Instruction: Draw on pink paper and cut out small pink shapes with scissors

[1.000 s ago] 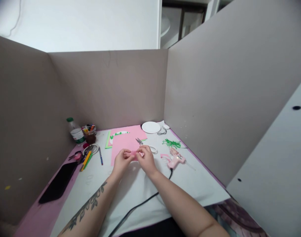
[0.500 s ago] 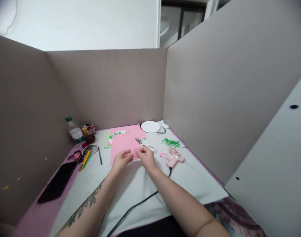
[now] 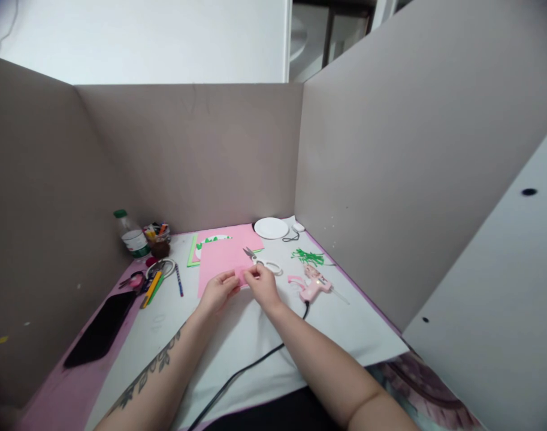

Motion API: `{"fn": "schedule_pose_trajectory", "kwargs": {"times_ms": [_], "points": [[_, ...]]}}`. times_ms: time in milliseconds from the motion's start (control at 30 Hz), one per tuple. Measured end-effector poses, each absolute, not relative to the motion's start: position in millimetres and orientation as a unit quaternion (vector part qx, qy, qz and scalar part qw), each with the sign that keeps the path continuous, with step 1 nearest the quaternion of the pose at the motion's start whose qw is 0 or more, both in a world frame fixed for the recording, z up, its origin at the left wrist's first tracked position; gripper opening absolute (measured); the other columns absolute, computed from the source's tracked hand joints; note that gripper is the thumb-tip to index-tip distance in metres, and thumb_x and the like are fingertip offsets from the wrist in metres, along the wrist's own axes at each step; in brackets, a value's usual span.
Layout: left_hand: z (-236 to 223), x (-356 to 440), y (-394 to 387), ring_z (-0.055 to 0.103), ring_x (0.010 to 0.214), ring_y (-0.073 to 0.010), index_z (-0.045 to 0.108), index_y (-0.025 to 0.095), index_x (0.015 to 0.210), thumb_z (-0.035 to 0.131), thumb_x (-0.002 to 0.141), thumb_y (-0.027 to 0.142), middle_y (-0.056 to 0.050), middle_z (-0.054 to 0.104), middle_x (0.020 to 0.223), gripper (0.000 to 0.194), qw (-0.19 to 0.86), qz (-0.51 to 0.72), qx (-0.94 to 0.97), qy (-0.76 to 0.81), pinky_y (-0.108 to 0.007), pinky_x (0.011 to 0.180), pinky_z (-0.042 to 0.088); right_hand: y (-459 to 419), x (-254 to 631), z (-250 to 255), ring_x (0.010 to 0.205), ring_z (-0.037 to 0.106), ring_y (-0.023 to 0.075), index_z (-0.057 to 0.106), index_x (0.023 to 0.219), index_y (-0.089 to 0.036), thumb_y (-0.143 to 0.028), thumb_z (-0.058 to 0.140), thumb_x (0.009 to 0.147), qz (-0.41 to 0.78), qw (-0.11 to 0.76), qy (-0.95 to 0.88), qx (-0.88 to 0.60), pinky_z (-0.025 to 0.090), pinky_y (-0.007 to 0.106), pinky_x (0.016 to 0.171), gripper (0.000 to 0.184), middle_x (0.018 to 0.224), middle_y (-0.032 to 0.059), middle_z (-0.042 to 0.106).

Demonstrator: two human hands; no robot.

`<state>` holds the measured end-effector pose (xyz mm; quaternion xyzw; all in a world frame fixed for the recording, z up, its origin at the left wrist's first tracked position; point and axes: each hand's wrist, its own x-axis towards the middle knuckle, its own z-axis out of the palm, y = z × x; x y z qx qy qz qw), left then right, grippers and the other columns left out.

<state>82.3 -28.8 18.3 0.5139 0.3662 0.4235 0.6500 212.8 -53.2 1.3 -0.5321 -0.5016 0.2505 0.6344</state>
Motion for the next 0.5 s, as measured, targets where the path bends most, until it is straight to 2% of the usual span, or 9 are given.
{"fn": "schedule_pose_trajectory", "kwargs": {"times_ms": [233,500], "points": [[16.5,82.3,-26.5,0.051,0.052,-0.008,0.064,0.012,0.072,0.075,0.057,0.032,0.002,0.056,0.058,0.027,0.643,0.428,0.507,0.383,-0.019,0.052,0.041,-56.2,210.6,6.7,0.061,0.052,0.0153,0.056,0.064,-0.016,-0.027,0.057,0.071,0.242,0.627,-0.507,-0.54,0.042,0.026,0.059,0.013,0.062,0.0006,0.057],[9.8,81.5,-21.7,0.05,0.054,-0.0076,0.065,0.011,0.078,0.079,0.054,0.034,0.001,0.059,0.061,0.036,0.641,0.431,0.496,0.397,-0.019,0.053,0.038,-55.9,210.2,7.3,0.06,0.052,0.0148,0.056,0.063,-0.016,-0.027,0.056,0.071,0.23,0.622,-0.512,-0.545,0.042,0.025,0.059,0.013,0.061,0.0004,0.057]]}}
